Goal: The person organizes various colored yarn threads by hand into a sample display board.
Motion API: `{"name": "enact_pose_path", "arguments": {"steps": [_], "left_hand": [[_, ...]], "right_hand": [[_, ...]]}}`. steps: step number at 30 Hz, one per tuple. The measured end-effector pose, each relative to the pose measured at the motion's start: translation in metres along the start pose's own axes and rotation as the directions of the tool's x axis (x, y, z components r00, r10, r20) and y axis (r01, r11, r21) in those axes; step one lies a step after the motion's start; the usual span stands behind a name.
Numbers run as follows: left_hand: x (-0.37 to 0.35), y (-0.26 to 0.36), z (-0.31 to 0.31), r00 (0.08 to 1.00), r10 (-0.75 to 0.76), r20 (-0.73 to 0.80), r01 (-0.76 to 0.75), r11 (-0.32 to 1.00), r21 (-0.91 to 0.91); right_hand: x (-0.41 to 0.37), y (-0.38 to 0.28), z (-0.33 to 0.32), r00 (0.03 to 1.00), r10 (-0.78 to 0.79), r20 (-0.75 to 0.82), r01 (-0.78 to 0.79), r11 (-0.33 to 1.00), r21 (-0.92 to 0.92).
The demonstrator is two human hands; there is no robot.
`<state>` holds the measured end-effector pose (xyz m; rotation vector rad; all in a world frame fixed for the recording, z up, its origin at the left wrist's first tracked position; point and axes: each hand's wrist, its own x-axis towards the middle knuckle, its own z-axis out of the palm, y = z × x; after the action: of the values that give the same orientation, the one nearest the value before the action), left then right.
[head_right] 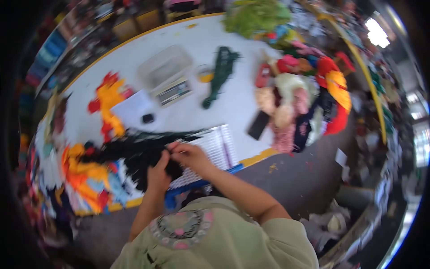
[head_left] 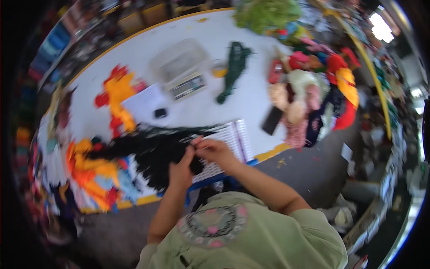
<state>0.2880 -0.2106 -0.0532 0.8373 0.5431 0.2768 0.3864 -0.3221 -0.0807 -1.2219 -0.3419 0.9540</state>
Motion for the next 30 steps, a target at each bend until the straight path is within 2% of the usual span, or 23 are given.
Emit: {"name": "enact_pose_path", "arguments": {"steps": [2, 4, 6, 9, 13, 16, 19, 26, 28, 30], "left_hand": [[-0.007, 0.01, -0.006, 0.999, 0.012, 0.044, -0.009, 0.997, -0.077], [-0.015, 0.014, -0.014, 0.994, 0.042, 0.098, -0.039, 0.999, -0.03], [-0.02, 0.017, -0.018, 0.983, 0.131, 0.129, -0.14, 0.988, 0.061], [-0.031, 0.025, -0.019, 0.983, 0.131, 0.128, -0.13, 0.991, -0.021], [-0.041, 0.024, -0.024, 0.978, 0.175, 0.112, -0.181, 0.982, 0.052], [-0.049, 0.028, -0.021, 0.976, 0.201, 0.086, -0.205, 0.978, 0.038], [-0.053, 0.026, -0.025, 0.973, 0.215, 0.082, -0.211, 0.976, -0.057], [-0.06, 0.028, -0.024, 0.962, 0.253, 0.102, -0.253, 0.967, -0.018], [-0.061, 0.026, -0.025, 0.959, 0.262, 0.104, -0.265, 0.964, 0.011], [-0.062, 0.03, -0.026, 0.976, 0.195, 0.093, -0.195, 0.981, -0.003]], "right_hand": [[-0.012, -0.013, 0.007, 0.994, 0.107, -0.01, -0.106, 0.991, 0.087], [-0.02, -0.014, 0.018, 0.991, 0.13, -0.036, -0.125, 0.985, 0.116], [-0.025, -0.016, 0.026, 0.991, 0.124, -0.046, -0.118, 0.986, 0.115], [-0.033, -0.017, 0.038, 0.994, 0.101, -0.043, -0.093, 0.982, 0.165], [-0.043, -0.012, 0.048, 0.998, 0.043, -0.042, -0.035, 0.985, 0.167], [-0.05, -0.014, 0.054, 0.998, 0.025, -0.062, -0.015, 0.987, 0.162], [-0.054, -0.014, 0.056, 0.998, 0.011, -0.068, 0.0, 0.986, 0.169], [-0.06, -0.01, 0.059, 0.998, -0.055, -0.041, 0.06, 0.991, 0.124], [-0.061, -0.014, 0.063, 0.997, -0.024, -0.068, 0.036, 0.982, 0.188], [-0.061, -0.018, 0.063, 0.998, -0.01, -0.056, 0.024, 0.967, 0.252]]}}
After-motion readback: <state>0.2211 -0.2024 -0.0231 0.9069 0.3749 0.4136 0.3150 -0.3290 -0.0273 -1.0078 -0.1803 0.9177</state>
